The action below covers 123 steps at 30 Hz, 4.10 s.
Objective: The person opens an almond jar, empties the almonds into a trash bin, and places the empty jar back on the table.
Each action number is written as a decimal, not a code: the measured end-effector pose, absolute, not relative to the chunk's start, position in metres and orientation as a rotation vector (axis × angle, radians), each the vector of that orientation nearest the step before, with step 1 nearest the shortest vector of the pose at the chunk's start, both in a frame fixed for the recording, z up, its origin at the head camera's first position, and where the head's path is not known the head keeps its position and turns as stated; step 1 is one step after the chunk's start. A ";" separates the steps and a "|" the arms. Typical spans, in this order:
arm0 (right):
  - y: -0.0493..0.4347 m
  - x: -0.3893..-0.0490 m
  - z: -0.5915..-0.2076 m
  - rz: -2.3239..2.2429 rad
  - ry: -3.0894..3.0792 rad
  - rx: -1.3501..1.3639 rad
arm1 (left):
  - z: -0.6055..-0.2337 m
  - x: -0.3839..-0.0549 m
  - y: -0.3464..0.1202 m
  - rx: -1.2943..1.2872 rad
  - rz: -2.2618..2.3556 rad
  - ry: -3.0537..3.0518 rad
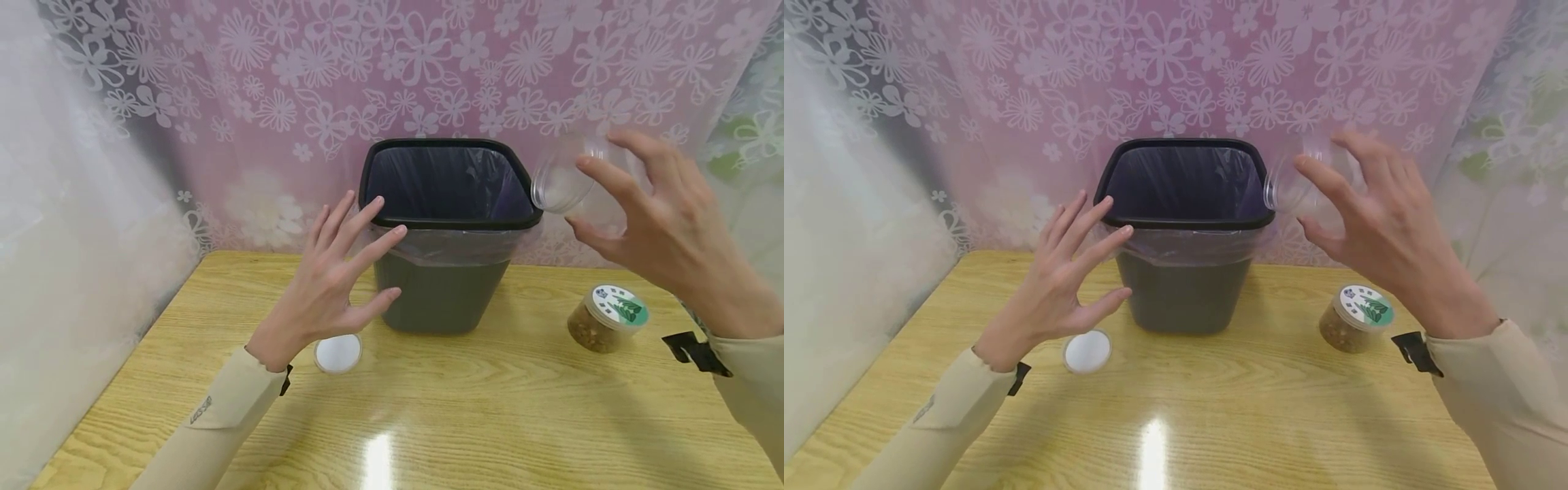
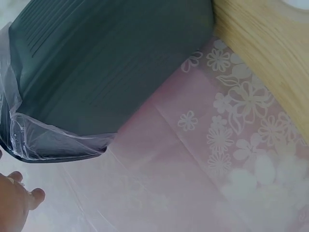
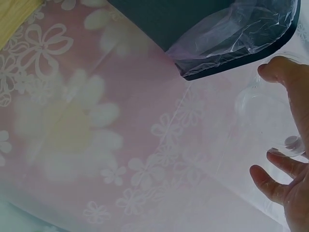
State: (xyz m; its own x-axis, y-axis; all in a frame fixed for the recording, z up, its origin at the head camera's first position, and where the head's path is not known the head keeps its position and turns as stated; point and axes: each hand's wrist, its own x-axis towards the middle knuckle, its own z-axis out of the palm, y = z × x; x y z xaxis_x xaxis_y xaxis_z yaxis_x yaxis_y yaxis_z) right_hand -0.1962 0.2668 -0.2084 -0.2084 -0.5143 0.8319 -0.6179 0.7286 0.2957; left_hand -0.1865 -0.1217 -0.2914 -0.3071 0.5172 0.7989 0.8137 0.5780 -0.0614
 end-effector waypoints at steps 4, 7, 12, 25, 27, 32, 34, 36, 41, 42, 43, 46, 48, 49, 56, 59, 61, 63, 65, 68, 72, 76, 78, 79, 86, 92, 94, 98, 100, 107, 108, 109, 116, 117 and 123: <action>0.266 -0.192 -0.213 0.155 -1.856 0.839 | -0.295 -0.182 -0.126 -1.057 -0.462 -2.000; 0.266 -0.190 -0.217 0.175 -1.846 0.811 | -0.297 -0.180 -0.128 -1.061 -0.475 -1.999; 0.268 -0.186 -0.223 0.203 -1.837 0.791 | -0.301 -0.175 -0.132 -1.068 -0.485 -1.994; 0.276 -0.176 -0.237 0.282 -1.818 0.751 | -0.310 -0.171 -0.135 -1.078 -0.503 -1.978; 0.277 -0.174 -0.239 0.286 -1.817 0.752 | -0.311 -0.170 -0.136 -1.074 -0.502 -1.982; 0.278 -0.171 -0.245 0.320 -1.774 0.725 | -0.316 -0.168 -0.137 -1.065 -0.504 -1.994; 0.278 -0.171 -0.249 0.326 -1.757 0.705 | -0.317 -0.167 -0.138 -1.065 -0.510 -1.997; 0.280 -0.170 -0.252 0.321 -1.748 0.689 | -0.318 -0.167 -0.139 -1.065 -0.511 -2.001; 0.284 -0.170 -0.265 0.291 -1.730 0.649 | -0.321 -0.167 -0.140 -1.062 -0.508 -2.016; 0.285 -0.169 -0.267 0.288 -1.731 0.644 | -0.321 -0.166 -0.140 -1.062 -0.508 -2.017; 0.285 -0.169 -0.269 0.289 -1.732 0.642 | -0.322 -0.166 -0.141 -1.063 -0.509 -2.018; 0.285 -0.168 -0.275 0.301 -1.728 0.632 | -0.324 -0.165 -0.142 -1.064 -0.515 -2.023; 0.284 -0.168 -0.279 0.317 -1.721 0.629 | -0.326 -0.165 -0.143 -1.064 -0.519 -2.025; 0.283 -0.168 -0.280 0.326 -1.713 0.626 | -0.327 -0.164 -0.143 -1.065 -0.521 -2.027; 0.281 -0.165 -0.287 0.342 -1.691 0.659 | -0.335 -0.162 -0.145 -1.067 -0.521 -2.028; 0.282 -0.164 -0.291 0.348 -1.684 0.664 | -0.337 -0.161 -0.146 -1.068 -0.525 -2.032; 0.284 -0.163 -0.294 0.348 -1.681 0.654 | -0.339 -0.160 -0.146 -1.069 -0.526 -2.039; 0.286 -0.163 -0.298 0.345 -1.686 0.646 | -0.340 -0.160 -0.147 -1.073 -0.527 -2.043; 0.289 -0.162 -0.302 0.331 -1.694 0.640 | -0.342 -0.159 -0.147 -1.072 -0.527 -2.049; 0.292 -0.162 -0.306 0.329 -1.704 0.660 | -0.344 -0.158 -0.148 -1.070 -0.527 -2.059; 0.295 -0.160 -0.311 0.341 -1.718 0.680 | -0.347 -0.156 -0.149 -1.069 -0.529 -2.076; 0.295 -0.157 -0.314 0.348 -1.734 0.693 | -0.350 -0.153 -0.151 -1.063 -0.532 -2.091; 0.296 -0.157 -0.317 0.348 -1.739 0.697 | -0.351 -0.153 -0.152 -1.059 -0.534 -2.093; 0.297 -0.156 -0.318 0.345 -1.743 0.699 | -0.352 -0.152 -0.152 -1.059 -0.536 -2.092; 0.291 -0.155 -0.326 0.356 -1.729 0.744 | -0.357 -0.150 -0.155 -1.065 -0.521 -2.103; 0.288 -0.150 -0.330 0.406 -1.788 0.780 | -0.362 -0.147 -0.156 -1.072 -0.519 -2.118; 0.286 -0.151 -0.330 0.416 -1.768 0.810 | -0.363 -0.146 -0.157 -1.072 -0.514 -2.134; 0.283 -0.151 -0.333 0.417 -1.754 0.849 | -0.366 -0.144 -0.159 -1.071 -0.510 -2.178; 0.282 -0.150 -0.335 0.400 -1.766 0.852 | -0.368 -0.143 -0.160 -1.070 -0.512 -2.202; 0.281 -0.150 -0.347 0.370 -1.784 0.838 | -0.374 -0.140 -0.161 -1.066 -0.521 -2.245; 0.281 -0.150 -0.349 0.366 -1.789 0.837 | -0.375 -0.140 -0.162 -1.066 -0.522 -2.249; 0.281 -0.150 -0.350 0.364 -1.798 0.838 | -0.375 -0.140 -0.162 -1.066 -0.523 -2.253; 0.282 -0.149 -0.357 0.292 -1.865 0.857 | -0.380 -0.138 -0.165 -1.055 -0.529 -2.312; 0.281 -0.149 -0.358 0.288 -1.868 0.865 | -0.381 -0.138 -0.165 -1.050 -0.527 -2.322; 0.280 -0.148 -0.365 0.278 -1.905 0.900 | -0.386 -0.138 -0.166 -1.034 -0.510 -2.358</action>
State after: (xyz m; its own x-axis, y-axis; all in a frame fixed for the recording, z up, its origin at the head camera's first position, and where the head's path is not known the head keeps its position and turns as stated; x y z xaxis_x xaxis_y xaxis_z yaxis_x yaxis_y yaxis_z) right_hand -0.1480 0.2803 -0.3647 -0.2530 -0.4681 0.8467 -0.6904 0.7004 0.1809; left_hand -0.1381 -0.1659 -0.3857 -0.5793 0.5659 0.5866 0.7577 0.6391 0.1317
